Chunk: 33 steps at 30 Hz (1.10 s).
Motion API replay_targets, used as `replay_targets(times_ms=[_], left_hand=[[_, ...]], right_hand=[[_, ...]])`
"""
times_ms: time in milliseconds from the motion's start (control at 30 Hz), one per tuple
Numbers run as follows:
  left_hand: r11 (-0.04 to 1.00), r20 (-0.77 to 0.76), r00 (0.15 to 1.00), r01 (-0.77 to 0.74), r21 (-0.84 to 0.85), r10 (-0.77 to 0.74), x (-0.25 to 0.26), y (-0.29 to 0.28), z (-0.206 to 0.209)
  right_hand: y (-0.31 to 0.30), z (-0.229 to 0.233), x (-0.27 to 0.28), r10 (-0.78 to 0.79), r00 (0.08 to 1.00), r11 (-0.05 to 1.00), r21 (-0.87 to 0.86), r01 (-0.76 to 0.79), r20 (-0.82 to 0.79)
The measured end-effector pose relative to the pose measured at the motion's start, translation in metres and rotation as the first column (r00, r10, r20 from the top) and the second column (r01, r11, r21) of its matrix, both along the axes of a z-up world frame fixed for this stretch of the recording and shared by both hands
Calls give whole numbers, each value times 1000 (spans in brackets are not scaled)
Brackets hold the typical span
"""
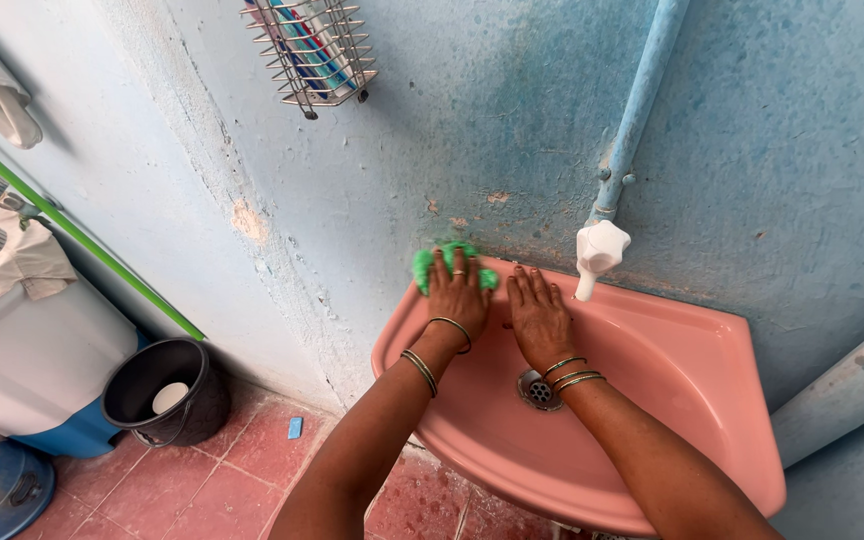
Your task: The person scrubs a pink wall-mounted sink using a green sponge. They wipe the basin, faucet, and surrounding surfaces repeatedly while water runs from the tap.
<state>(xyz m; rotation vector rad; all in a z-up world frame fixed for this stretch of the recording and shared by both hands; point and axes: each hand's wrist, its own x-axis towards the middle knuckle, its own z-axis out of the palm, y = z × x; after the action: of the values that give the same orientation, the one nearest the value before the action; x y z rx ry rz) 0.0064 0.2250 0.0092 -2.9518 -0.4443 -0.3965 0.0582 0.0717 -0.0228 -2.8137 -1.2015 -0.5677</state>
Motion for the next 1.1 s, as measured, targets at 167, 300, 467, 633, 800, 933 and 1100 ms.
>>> replay_targets(times_ms=[167,300,467,633,800,933,1100], left_hand=[[979,-50,992,105,-173,-115,-7,-9,2],[978,-26,978,-204,54,205,-14,1,21],[995,-31,995,-93,19,94,-8,10,14],[973,-47,980,186,-134,-194,1,-5,-5],[993,112,989,-85,-81,94,3,5,-1],[982,10,984,-179,63,179,3,11,-3],[995,61,995,86,-47,-83,9,8,-12]], right_hand=[[-4,-4,6,61,998,983,173,-55,-30],[-6,7,0,60,997,985,165,-50,-52],[-8,7,1,62,995,983,180,-47,-82],[-8,0,8,79,996,982,176,-70,-43],[-7,3,3,52,998,990,135,-48,-25],[0,4,2,7,1000,998,69,-7,0],[1,-11,14,12,998,998,57,-15,63]])
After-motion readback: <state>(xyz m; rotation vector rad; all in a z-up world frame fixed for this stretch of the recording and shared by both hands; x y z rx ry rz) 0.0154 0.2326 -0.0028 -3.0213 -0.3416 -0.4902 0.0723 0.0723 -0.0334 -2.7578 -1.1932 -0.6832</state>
